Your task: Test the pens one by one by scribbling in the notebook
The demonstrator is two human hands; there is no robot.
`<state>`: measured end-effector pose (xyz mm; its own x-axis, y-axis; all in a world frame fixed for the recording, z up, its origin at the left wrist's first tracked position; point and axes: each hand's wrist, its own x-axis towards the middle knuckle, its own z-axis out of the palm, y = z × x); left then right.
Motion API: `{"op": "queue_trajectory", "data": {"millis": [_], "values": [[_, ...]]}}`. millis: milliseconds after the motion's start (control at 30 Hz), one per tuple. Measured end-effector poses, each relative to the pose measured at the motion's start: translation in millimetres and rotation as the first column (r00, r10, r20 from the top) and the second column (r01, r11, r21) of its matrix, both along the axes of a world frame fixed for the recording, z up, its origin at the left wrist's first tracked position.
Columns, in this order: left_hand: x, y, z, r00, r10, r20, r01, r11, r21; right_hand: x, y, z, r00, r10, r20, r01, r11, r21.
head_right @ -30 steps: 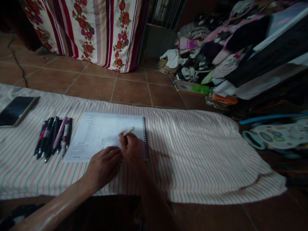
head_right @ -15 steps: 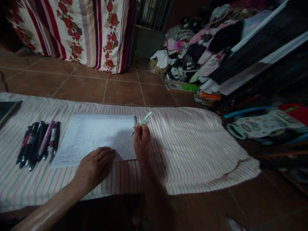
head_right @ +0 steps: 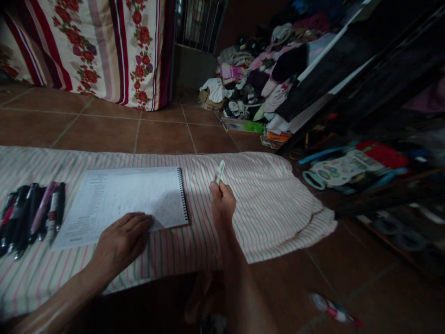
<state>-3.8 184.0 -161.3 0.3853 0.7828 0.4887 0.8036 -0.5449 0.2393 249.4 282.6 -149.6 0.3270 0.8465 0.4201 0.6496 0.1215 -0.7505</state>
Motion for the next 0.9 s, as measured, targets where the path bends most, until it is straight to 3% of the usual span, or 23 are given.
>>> {"op": "queue_trajectory", "data": {"millis": [167,300,467,600,700,833,900], "values": [[1.3,0.9,0.8,1.0,0.01,-0.013,-0.01,1.0,0.017,3.9,-3.3,1.1,0.971,-0.117,-0.21,0.118,0.993,-0.01],[1.2,0.4,1.7,1.0,0.0,-0.018,0.0,1.0,0.017,-0.9,-9.4,15.0,0.937,-0.056,-0.345,0.066,0.998,0.017],[-0.2,-1.5,1.2,1.0,-0.004,-0.016,0.004,1.0,0.026,9.9,-16.8,32.6,0.918,-0.023,-0.396,0.03,0.999,0.013],[-0.7,-2.2,0.7,1.0,-0.009,-0.022,0.01,0.998,0.055,46.2,-13.0,31.3,0.966,-0.058,-0.253,0.049,0.998,-0.043],[-0.8,-2.8,-0.9,1.0,-0.011,-0.021,0.012,0.998,0.069,86.7,-5.6,26.4,0.998,-0.066,-0.003,0.065,0.988,-0.141],[-1.0,-3.3,-4.4,0.999,0.007,-0.033,-0.005,0.997,0.073,138.7,5.6,24.1,0.891,-0.113,0.439,0.268,0.912,-0.31],[-0.9,-3.1,-5.2,0.999,0.011,-0.042,-0.008,0.998,0.066,156.8,10.6,24.5,0.872,-0.127,0.473,0.303,0.899,-0.317]]}}
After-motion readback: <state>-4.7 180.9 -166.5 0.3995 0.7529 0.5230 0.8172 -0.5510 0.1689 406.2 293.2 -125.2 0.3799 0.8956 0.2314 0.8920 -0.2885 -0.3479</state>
